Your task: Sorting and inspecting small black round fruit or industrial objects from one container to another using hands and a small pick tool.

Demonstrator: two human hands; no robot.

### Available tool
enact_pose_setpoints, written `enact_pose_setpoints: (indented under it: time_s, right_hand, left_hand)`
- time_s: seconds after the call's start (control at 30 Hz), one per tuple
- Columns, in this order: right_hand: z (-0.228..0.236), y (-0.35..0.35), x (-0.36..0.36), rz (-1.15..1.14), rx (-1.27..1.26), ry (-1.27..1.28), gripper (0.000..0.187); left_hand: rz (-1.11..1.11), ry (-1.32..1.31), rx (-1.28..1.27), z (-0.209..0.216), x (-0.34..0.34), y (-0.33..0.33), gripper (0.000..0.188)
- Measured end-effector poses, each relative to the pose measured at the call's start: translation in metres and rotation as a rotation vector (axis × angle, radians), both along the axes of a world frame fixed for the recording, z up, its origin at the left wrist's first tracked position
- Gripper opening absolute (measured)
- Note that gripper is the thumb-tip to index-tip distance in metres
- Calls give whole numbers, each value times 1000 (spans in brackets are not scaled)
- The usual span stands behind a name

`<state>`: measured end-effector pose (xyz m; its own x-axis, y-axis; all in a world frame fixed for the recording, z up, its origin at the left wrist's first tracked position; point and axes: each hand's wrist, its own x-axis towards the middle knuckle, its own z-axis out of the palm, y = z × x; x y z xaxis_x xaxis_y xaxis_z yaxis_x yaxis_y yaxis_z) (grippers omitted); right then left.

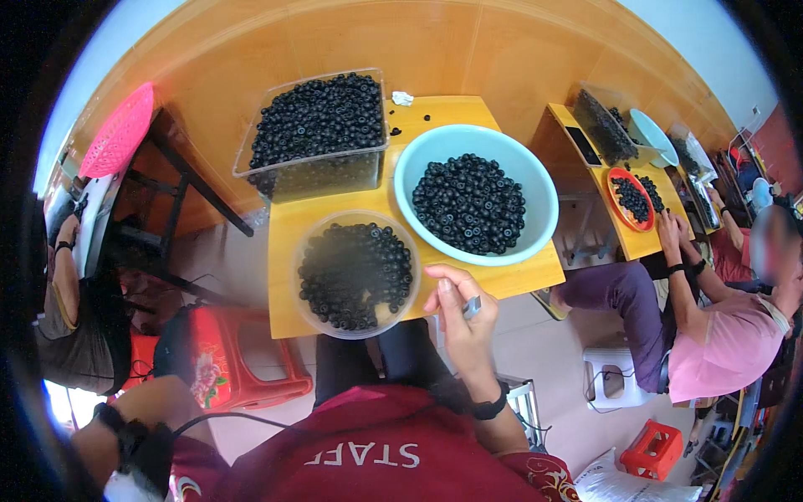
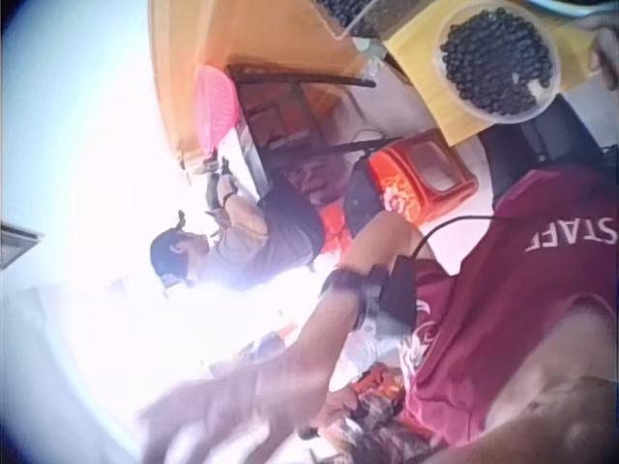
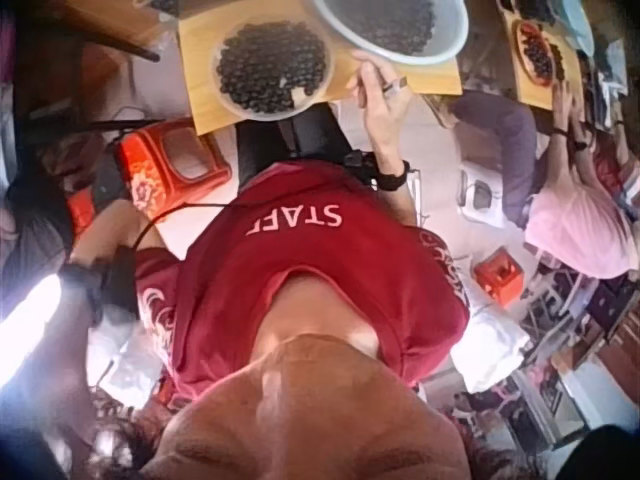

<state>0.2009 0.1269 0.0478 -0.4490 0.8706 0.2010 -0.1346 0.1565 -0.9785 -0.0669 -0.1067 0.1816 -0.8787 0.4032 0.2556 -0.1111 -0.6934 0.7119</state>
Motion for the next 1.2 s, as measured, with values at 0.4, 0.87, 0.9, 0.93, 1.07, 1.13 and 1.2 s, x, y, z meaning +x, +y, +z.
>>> enact_pose_setpoints:
  time_s: [0.4, 0.87, 0.9, 0.93, 1.07, 1.13, 1.2]
  right_hand:
    - [-29, -5, -14, 88, 40, -134, 19]
    - [-43, -8, -11, 78, 100, -343, 16]
    - [-47, -7, -12, 78, 95, -347, 16]
    - [-53, -6, -12, 81, 137, -339, 16]
    - [-58, -5, -18, 142, 174, -433, 20]
    - [-47, -5, -22, 153, 186, -488, 21]
    - [-44, -4, -25, 174, 207, -538, 23]
  left_hand:
    - [-243, 929, -1029, -172, 2, 137, 16]
    - [19, 1313, -1001, -218, 26, 162, 19]
    - [13, 1311, -1004, -214, 28, 160, 19]
    - [-81, 1171, -1052, -211, 31, 156, 20]
    - [-451, 442, -832, -220, 32, 141, 20]
    - [-559, 168, -743, -208, 40, 139, 21]
    - [-642, -103, -634, -195, 47, 142, 22]
